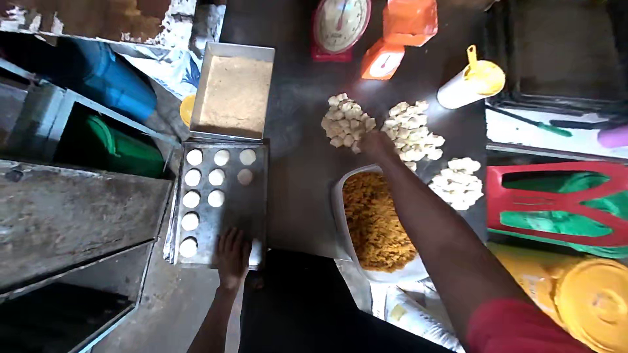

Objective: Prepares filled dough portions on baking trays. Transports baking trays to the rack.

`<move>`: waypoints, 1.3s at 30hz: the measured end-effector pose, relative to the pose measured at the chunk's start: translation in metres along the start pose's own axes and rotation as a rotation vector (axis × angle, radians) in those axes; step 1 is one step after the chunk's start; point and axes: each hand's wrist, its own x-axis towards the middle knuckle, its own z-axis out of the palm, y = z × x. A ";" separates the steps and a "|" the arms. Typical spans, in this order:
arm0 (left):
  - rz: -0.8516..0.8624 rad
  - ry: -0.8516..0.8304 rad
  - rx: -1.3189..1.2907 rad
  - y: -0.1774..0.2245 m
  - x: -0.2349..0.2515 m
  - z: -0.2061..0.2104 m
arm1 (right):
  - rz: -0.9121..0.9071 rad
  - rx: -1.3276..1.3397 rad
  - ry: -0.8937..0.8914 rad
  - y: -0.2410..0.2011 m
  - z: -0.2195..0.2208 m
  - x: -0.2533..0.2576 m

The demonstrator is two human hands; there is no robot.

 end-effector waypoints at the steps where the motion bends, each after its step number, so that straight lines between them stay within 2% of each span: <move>1: -0.022 0.001 -0.023 0.008 0.010 -0.005 | 0.030 -0.033 -0.047 0.009 0.001 0.016; 4: -0.081 0.011 -0.160 0.043 0.047 -0.021 | 0.018 -0.048 -0.080 0.026 0.020 0.054; 6: -0.129 -0.008 -0.283 0.075 0.070 -0.035 | -0.003 0.022 -0.101 0.017 0.015 0.042; 8: -0.159 -0.031 -0.441 0.105 0.100 -0.046 | -0.043 0.144 -0.022 -0.016 -0.008 -0.004; 10: -0.184 -0.056 -0.693 0.135 0.127 -0.052 | -0.177 0.300 0.104 -0.046 -0.018 -0.063; 12: -0.150 -0.116 -0.867 0.156 0.142 -0.054 | -0.345 0.506 0.126 -0.069 -0.001 -0.143; 14: -0.049 -0.165 -0.960 0.171 0.149 -0.050 | -0.372 0.751 0.079 -0.088 0.026 -0.207; 16: 0.031 -0.237 -0.969 0.181 0.148 -0.046 | -0.317 0.884 0.085 -0.093 0.052 -0.254; 20: 0.031 -0.501 -0.838 0.195 0.123 -0.055 | -0.185 0.955 0.253 -0.075 0.086 -0.310; 21: 0.037 -0.545 -0.830 0.199 0.115 -0.057 | -0.111 1.052 0.226 -0.069 0.086 -0.322; 24: 0.055 -0.615 -0.924 0.206 0.098 -0.059 | 0.256 1.629 0.068 -0.063 0.075 -0.353; 25: 0.050 -0.659 -0.982 0.207 0.095 -0.058 | 0.301 1.705 0.068 -0.061 0.077 -0.363; 26: 0.012 -0.731 -1.073 0.208 0.093 -0.057 | 0.282 1.699 0.086 -0.059 0.082 -0.371; 28: -0.207 -0.919 -1.268 0.210 0.091 -0.058 | 0.206 1.588 0.074 -0.050 0.089 -0.382; 30: -0.390 -1.063 -1.359 0.212 0.089 -0.063 | 0.209 1.614 -0.119 -0.037 0.079 -0.385; 32: -0.435 -1.101 -1.420 0.219 0.090 -0.063 | 0.227 1.673 -0.312 -0.019 0.058 -0.371; 33: -0.430 -1.067 -1.427 0.223 0.093 -0.060 | 0.206 1.642 -0.329 -0.008 0.046 -0.358; 35: -0.360 -0.940 -1.331 0.231 0.105 -0.050 | 0.140 1.380 -0.189 0.014 0.027 -0.319; 38: -0.307 -0.827 -1.168 0.223 0.123 -0.032 | 0.036 0.670 0.160 0.055 0.036 -0.244; 39: -0.324 -0.803 -1.139 0.221 0.126 -0.030 | -0.018 0.532 0.178 0.062 0.039 -0.228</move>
